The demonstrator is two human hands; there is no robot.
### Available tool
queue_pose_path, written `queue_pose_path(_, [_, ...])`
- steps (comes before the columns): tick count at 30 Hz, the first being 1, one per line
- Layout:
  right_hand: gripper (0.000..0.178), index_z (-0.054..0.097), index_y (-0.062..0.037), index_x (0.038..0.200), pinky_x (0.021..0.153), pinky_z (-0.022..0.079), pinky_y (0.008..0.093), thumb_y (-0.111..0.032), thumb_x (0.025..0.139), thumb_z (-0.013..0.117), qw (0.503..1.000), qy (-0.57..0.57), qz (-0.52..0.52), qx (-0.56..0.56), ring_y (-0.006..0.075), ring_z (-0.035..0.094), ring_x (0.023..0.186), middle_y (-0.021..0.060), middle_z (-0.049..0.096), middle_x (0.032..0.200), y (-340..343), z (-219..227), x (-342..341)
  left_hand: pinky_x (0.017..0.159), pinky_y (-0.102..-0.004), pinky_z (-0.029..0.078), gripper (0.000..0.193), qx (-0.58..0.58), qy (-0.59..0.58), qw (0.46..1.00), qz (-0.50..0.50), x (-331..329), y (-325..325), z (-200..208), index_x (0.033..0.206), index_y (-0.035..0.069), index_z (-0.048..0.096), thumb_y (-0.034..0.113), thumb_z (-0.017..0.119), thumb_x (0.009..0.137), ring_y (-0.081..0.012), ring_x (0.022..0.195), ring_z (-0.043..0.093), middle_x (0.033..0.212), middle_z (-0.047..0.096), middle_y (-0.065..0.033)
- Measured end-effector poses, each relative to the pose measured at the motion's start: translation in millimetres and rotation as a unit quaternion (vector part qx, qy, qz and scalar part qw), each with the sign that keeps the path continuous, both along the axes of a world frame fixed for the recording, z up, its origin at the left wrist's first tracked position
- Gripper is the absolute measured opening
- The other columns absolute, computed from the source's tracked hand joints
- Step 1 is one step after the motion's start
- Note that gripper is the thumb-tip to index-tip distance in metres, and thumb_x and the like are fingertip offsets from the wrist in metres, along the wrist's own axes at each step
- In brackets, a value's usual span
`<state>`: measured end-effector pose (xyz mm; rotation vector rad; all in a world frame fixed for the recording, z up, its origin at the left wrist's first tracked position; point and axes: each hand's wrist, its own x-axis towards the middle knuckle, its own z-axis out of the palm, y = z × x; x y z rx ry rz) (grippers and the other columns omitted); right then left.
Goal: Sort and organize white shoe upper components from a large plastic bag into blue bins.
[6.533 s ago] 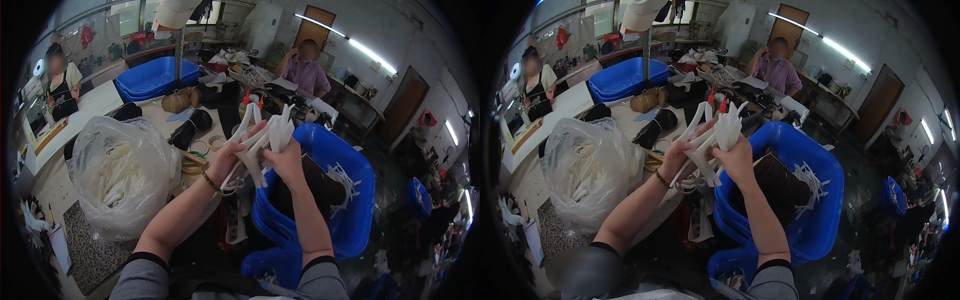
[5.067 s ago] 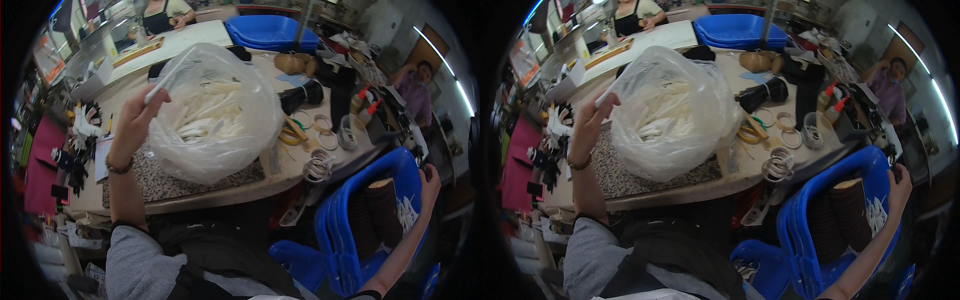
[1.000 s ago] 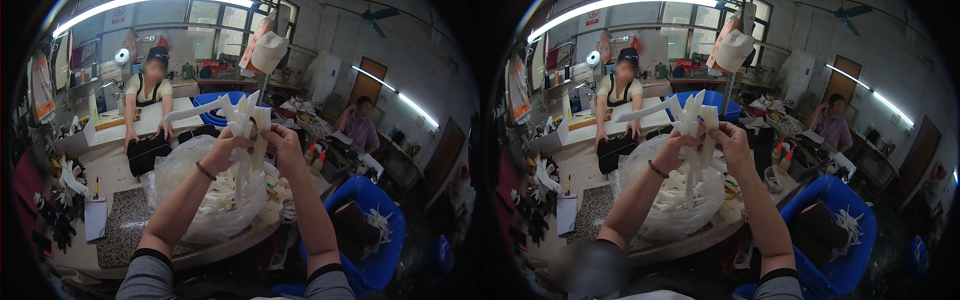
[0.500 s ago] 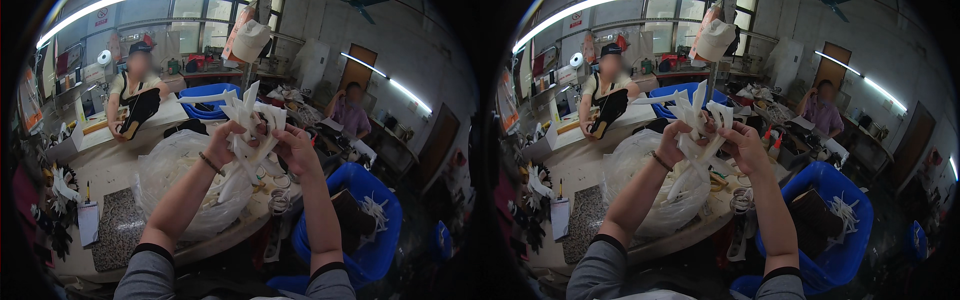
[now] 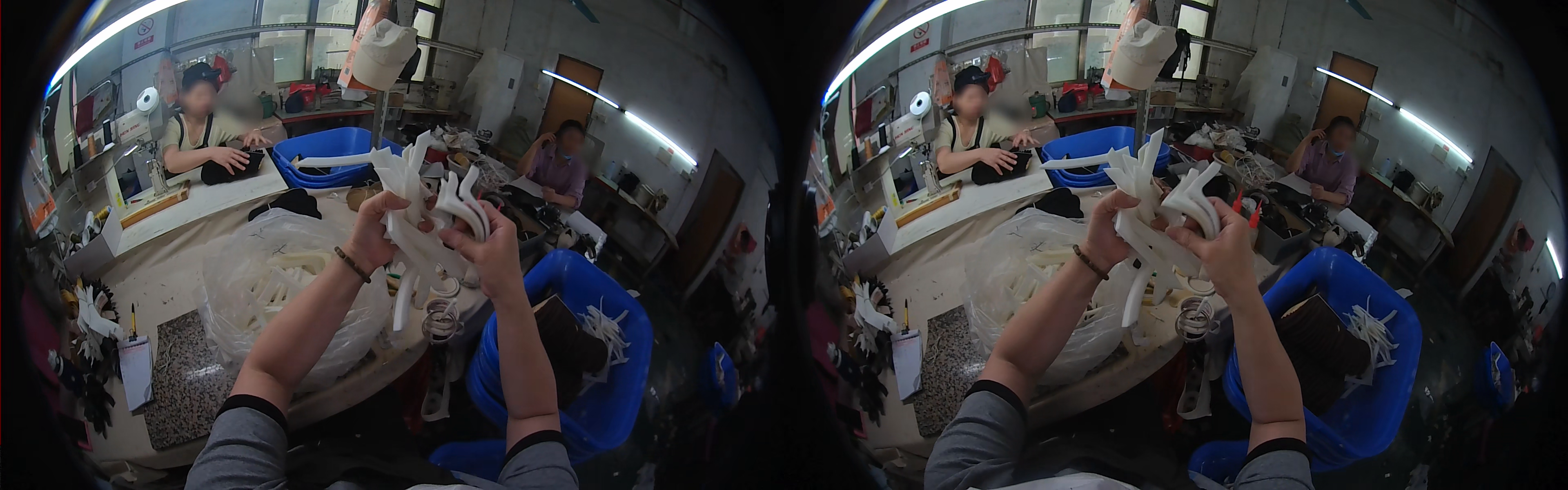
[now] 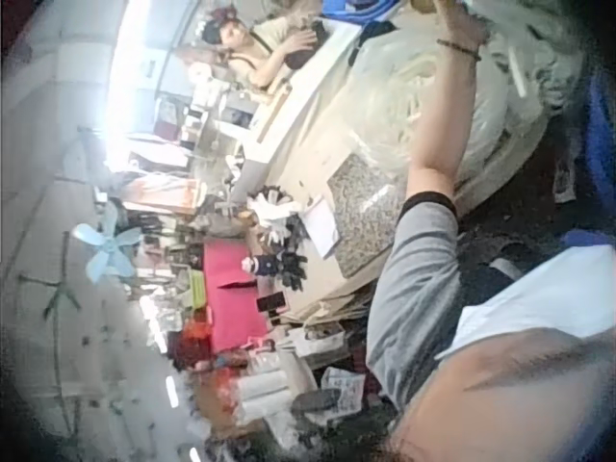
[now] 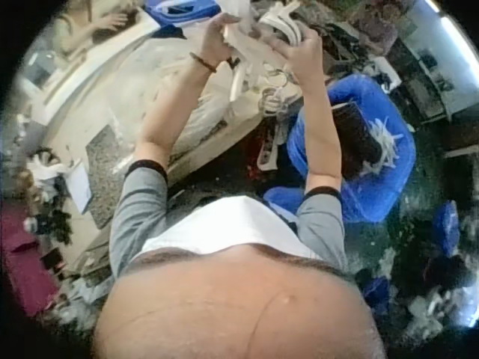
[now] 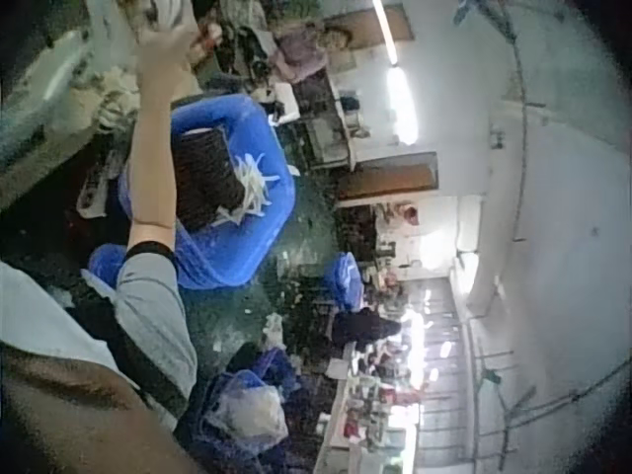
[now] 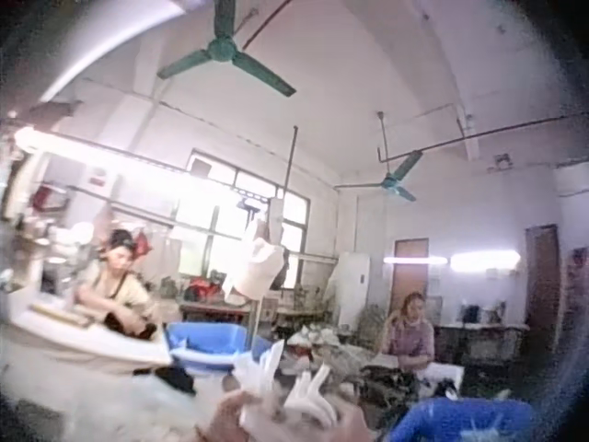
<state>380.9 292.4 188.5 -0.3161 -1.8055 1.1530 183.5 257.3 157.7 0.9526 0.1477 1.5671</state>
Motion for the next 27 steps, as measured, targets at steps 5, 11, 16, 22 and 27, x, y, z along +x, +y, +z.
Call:
queue_pose_path(5, [0.027, 0.063, -0.0014, 0.1, 0.051, 0.036, 0.0186, -0.008, 0.079, 0.079, 0.992, 0.016, -0.013, -0.124, 0.0049, 0.052, 0.059, 0.0019, 0.064, 0.081, -5.0, -7.4, -3.2, 0.087, -0.0383, 0.05, 0.047, -0.028, 0.003, 1.0, -0.009, 14.6, 4.9, -2.4, 0.12, 0.003, 0.052, 0.015, 0.053, 0.075, -0.0277, 0.098, 0.06, 0.112, 0.059, -0.0134])
queue_pose_path(11, [0.042, 0.06, 0.0042, 0.102, 0.068, 0.053, 0.025, -0.016, 0.074, 0.083, 0.986, 0.09, -0.133, 0.041, 0.0142, 0.067, 0.077, 0.0113, 0.068, 0.086, 5.9, -21.7, -11.6, 0.091, -0.041, 0.047, 0.047, -0.046, 0.052, 0.997, -0.016, 39.1, 5.7, -0.7, 0.12, -0.001, 0.057, 0.02, 0.051, 0.078, -0.0254, 0.092, 0.062, 0.107, 0.063, -0.0128])
queue_pose_path(16, [0.041, 0.061, 0.005, 0.101, 0.074, 0.054, 0.0283, -0.011, 0.071, 0.084, 0.99, 0.089, -0.095, -0.048, 0.0147, 0.066, 0.079, 0.0104, 0.068, 0.089, 16.4, -27.6, -8.7, 0.094, -0.04, 0.047, 0.045, -0.118, 0.036, 0.992, -0.004, 30.4, 21.8, -23.9, 0.12, -0.001, 0.056, 0.02, 0.048, 0.082, -0.0249, 0.099, 0.062, 0.109, 0.063, -0.0133])
queue_pose_path(22, [0.025, 0.063, -0.0011, 0.094, 0.055, 0.044, 0.0214, -0.001, 0.075, 0.079, 0.986, 0.075, -0.031, -0.145, 0.006, 0.055, 0.061, 0.004, 0.065, 0.081, 26.1, -35.0, -0.9, 0.094, -0.0394, 0.047, 0.039, -0.084, -0.005, 0.996, 0.007, 32.2, 23.6, -31.0, 0.117, 0.0, 0.056, 0.021, 0.048, 0.086, -0.0246, 0.1, 0.062, 0.11, 0.063, -0.0134])
queue_pose_path(27, [0.022, 0.063, -0.0038, 0.089, 0.05, 0.038, 0.0207, -0.002, 0.074, 0.08, 0.972, 0.108, 0.021, -0.208, 0.0049, 0.05, 0.055, 0.0021, 0.063, 0.076, 37.7, -47.0, 0.6, 0.097, -0.0407, 0.046, 0.037, -0.057, -0.057, 0.997, -0.013, 37.3, 24.9, -34.8, 0.119, 0.0, 0.055, 0.02, 0.046, 0.089, -0.0258, 0.103, 0.061, 0.113, 0.063, -0.0144])
